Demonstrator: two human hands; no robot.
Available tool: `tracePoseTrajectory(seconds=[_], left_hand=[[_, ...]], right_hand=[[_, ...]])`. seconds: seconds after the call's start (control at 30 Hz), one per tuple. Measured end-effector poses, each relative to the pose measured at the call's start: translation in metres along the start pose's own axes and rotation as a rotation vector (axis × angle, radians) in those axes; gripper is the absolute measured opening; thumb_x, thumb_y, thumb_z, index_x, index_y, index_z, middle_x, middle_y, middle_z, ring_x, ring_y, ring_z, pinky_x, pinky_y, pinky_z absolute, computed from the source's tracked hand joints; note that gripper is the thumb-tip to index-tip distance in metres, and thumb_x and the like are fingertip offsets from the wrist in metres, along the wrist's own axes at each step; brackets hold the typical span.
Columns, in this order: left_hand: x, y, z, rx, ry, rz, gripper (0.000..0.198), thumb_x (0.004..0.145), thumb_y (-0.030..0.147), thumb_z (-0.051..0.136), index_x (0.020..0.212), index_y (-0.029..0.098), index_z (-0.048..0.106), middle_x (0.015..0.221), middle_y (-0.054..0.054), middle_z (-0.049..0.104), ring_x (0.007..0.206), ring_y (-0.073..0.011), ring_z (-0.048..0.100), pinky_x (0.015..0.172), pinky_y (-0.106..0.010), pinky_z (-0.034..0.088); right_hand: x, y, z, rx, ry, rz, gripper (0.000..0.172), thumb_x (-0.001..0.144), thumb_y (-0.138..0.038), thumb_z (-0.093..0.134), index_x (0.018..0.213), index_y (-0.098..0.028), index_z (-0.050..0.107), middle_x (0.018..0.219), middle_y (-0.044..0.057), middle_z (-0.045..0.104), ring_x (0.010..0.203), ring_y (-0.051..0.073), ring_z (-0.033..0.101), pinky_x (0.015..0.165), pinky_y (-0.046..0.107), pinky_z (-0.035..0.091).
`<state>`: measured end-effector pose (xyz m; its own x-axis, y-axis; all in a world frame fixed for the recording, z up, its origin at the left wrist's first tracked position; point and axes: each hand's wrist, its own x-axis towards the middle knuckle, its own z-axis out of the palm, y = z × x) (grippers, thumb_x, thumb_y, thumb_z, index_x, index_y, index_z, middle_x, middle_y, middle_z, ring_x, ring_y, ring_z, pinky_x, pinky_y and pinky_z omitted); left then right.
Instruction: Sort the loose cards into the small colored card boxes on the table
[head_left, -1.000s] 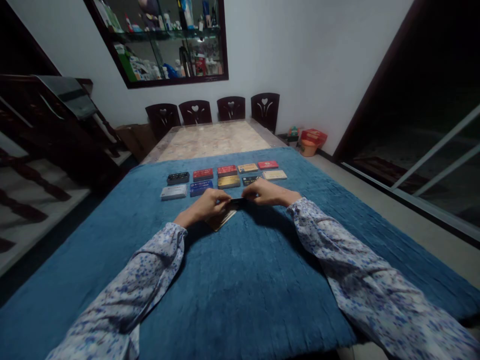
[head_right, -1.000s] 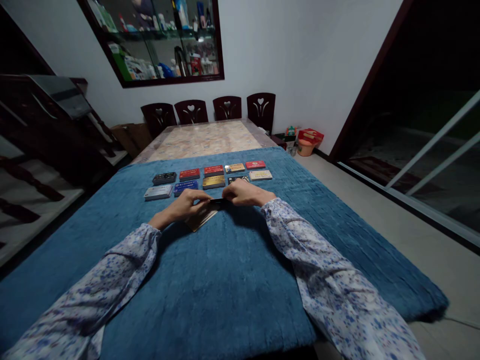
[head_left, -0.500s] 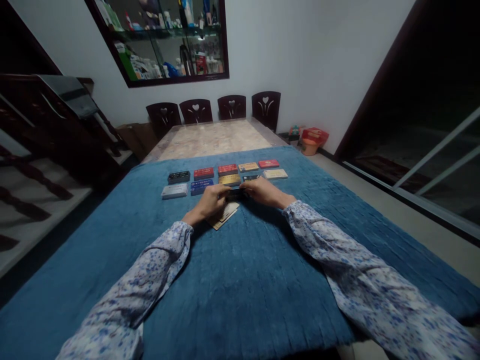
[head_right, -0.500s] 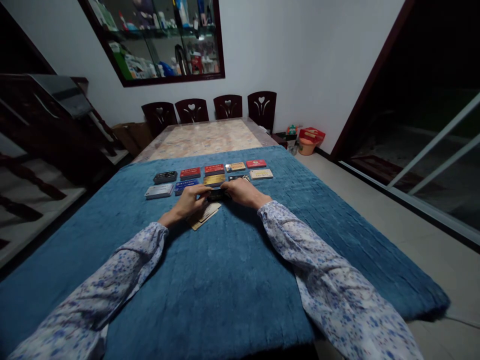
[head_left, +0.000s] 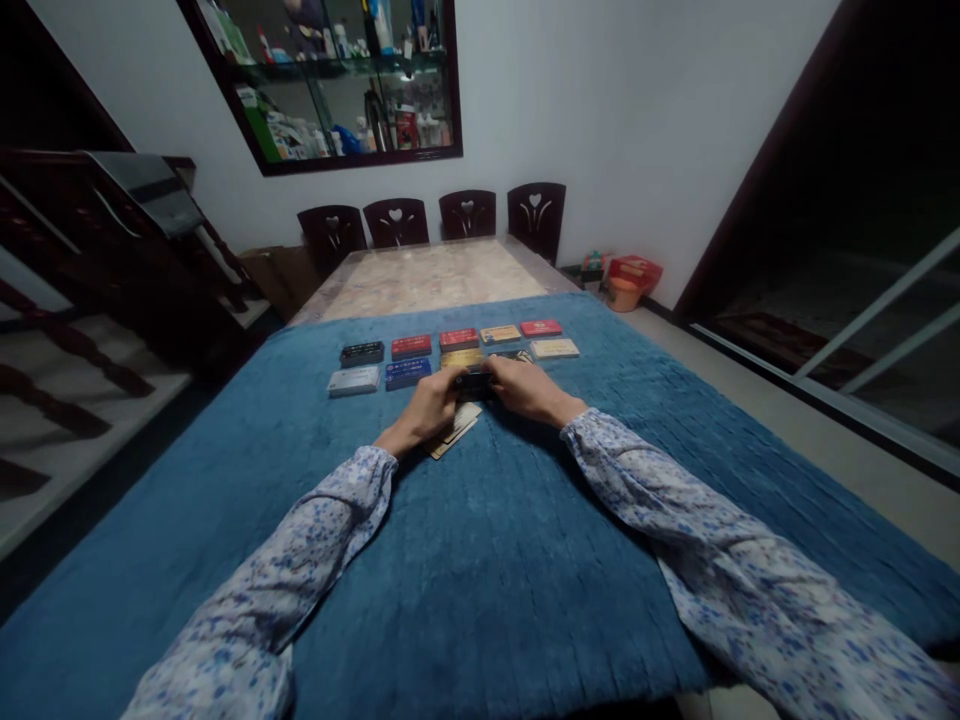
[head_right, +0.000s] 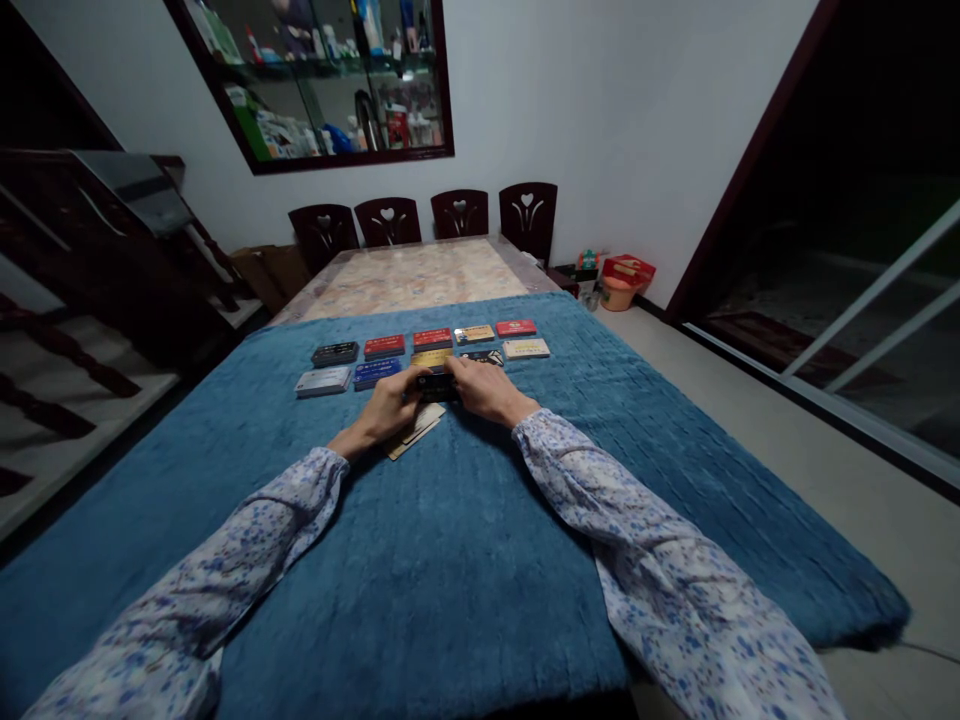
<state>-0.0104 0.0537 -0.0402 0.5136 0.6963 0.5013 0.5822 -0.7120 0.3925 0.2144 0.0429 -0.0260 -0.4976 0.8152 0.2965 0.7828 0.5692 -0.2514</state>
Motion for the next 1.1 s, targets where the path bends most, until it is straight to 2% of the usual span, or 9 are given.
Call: tracePoseTrajectory(seconds=[0.17,0.3,0.6,0.83,1.1], left_hand=[[-0.001,-0.002,0.004,-0.005,0.008,0.02,0.051,0.077,-0.002,0.052,0.123,0.016,0.064,0.118,-0.009,0.075,0.108,-0.0232,0.071,0.098,-0.036,0.058],[-0.001,-0.002,0.005,0.012,-0.01,0.022,0.053,0.075,-0.003,0.053,0.124,0.016,0.061,0.12,-0.011,0.072,0.112,-0.025,0.068,0.101,-0.039,0.057],[-0.002,-0.005,0.003,0.027,-0.012,0.007,0.053,0.077,0.0,0.056,0.126,0.018,0.061,0.111,-0.009,0.065,0.104,-0.0237,0.065,0.097,-0.039,0.058],[-0.001,-0.004,0.002,0.01,-0.05,0.016,0.053,0.079,0.002,0.057,0.131,0.013,0.059,0.122,-0.014,0.06,0.112,-0.0262,0.062,0.103,-0.043,0.056],[-0.001,-0.001,-0.003,0.006,-0.07,0.005,0.049,0.078,0.008,0.064,0.126,0.018,0.062,0.116,-0.01,0.061,0.112,-0.0259,0.062,0.105,-0.042,0.055]], right_hand=[[-0.002,-0.004,0.003,-0.042,-0.031,0.039,0.045,0.082,-0.006,0.06,0.125,-0.017,0.051,0.125,0.016,0.064,0.107,0.027,0.066,0.088,0.036,0.049],[-0.002,-0.004,0.004,-0.015,-0.04,0.031,0.048,0.082,-0.006,0.059,0.128,-0.016,0.049,0.129,0.016,0.059,0.109,0.027,0.065,0.091,0.037,0.051],[-0.001,-0.006,0.005,0.0,-0.024,0.004,0.051,0.083,-0.004,0.055,0.133,-0.014,0.048,0.13,0.017,0.053,0.104,0.026,0.066,0.093,0.041,0.055],[-0.001,-0.001,0.005,0.026,0.004,-0.027,0.053,0.084,-0.007,0.061,0.136,-0.014,0.049,0.132,0.017,0.05,0.106,0.025,0.064,0.095,0.04,0.055],[-0.001,0.005,0.003,-0.052,0.009,-0.092,0.046,0.087,-0.018,0.069,0.131,-0.016,0.057,0.124,0.015,0.057,0.107,0.026,0.059,0.094,0.042,0.052]])
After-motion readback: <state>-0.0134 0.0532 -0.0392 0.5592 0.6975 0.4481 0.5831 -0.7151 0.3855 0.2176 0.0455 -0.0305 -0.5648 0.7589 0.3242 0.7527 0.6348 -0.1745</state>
